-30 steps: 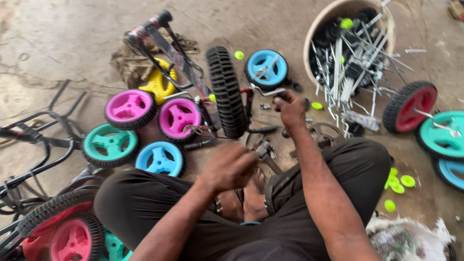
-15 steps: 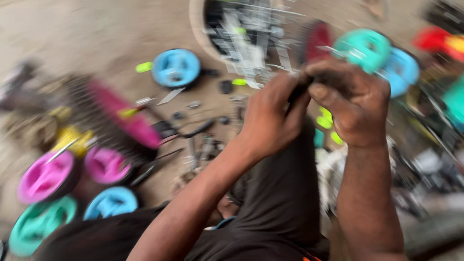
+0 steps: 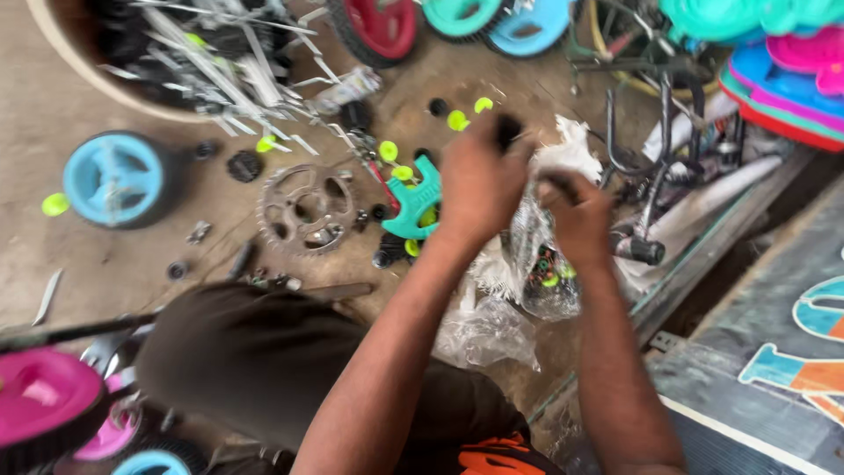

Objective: The person assembles a tricycle wheel by inserting an axle, adding washers and nuts, and tightening them with a wrench. They then attach the completed wheel to the tricycle frame and secure it.

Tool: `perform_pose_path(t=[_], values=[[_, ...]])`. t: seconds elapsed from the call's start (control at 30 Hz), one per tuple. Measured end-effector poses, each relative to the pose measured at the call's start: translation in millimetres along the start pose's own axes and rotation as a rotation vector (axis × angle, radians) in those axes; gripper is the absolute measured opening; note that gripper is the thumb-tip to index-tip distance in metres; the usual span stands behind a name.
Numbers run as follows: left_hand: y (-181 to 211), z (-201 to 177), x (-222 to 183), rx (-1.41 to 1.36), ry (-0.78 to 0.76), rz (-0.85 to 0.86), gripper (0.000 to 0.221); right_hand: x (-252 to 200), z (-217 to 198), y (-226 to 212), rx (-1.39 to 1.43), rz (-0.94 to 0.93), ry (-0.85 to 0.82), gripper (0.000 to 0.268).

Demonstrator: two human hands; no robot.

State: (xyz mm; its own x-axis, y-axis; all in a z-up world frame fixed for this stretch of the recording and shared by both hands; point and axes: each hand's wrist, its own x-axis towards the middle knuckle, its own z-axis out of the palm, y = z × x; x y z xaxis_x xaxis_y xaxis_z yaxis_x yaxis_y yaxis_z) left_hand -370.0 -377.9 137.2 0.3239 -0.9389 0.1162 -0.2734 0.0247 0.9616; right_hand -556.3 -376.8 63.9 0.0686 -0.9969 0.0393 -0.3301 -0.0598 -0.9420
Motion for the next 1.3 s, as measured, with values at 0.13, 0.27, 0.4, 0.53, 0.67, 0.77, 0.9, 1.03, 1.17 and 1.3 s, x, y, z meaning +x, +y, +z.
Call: perform_pose_path(t=[0.13,0.27,0.4,0.53,0.67,0.77,0.9,1.03,1.17,1.3], values=[[-73,22,-9,0.042,-0.091,-0.142,0.022,-46,0,132,0.011,0.135,0.459,0.011],[-122,23,-8,0.343,-0.142,-0.101,0.017,-91,14,220,0.202,0.19,0.662,0.008],[-138,18,-4,0.328,-0.28,-0.205,0.021,-116,24,262,0.304,0.318,0.779,0.01],[-142,30,-11,0.488,-0.548,-0.169,0.024,-101,37,263,0.226,0.575,0.692,0.014],[-145,60,-50,0.484,-0.773,-0.091,0.029,-97,40,233,0.194,0.58,0.466,0.024],[-144,73,-75,0.442,-0.889,-0.092,0.04,-87,41,197,0.5,0.398,0.194,0.027],[-152,76,-68,0.278,-0.823,-0.059,0.059,-80,42,153,-0.125,0.053,0.406,0.018],[-174,58,-19,0.348,-0.491,-0.095,0.034,-90,67,137,-0.297,-0.248,0.226,0.023],[-173,22,4,0.213,-0.11,-0.273,0.027,-84,117,156,-0.759,-0.314,-0.281,0.042],[-161,-2,1,0.258,-0.082,-0.301,0.027,-65,130,211,-1.026,-0.406,-0.367,0.044]])
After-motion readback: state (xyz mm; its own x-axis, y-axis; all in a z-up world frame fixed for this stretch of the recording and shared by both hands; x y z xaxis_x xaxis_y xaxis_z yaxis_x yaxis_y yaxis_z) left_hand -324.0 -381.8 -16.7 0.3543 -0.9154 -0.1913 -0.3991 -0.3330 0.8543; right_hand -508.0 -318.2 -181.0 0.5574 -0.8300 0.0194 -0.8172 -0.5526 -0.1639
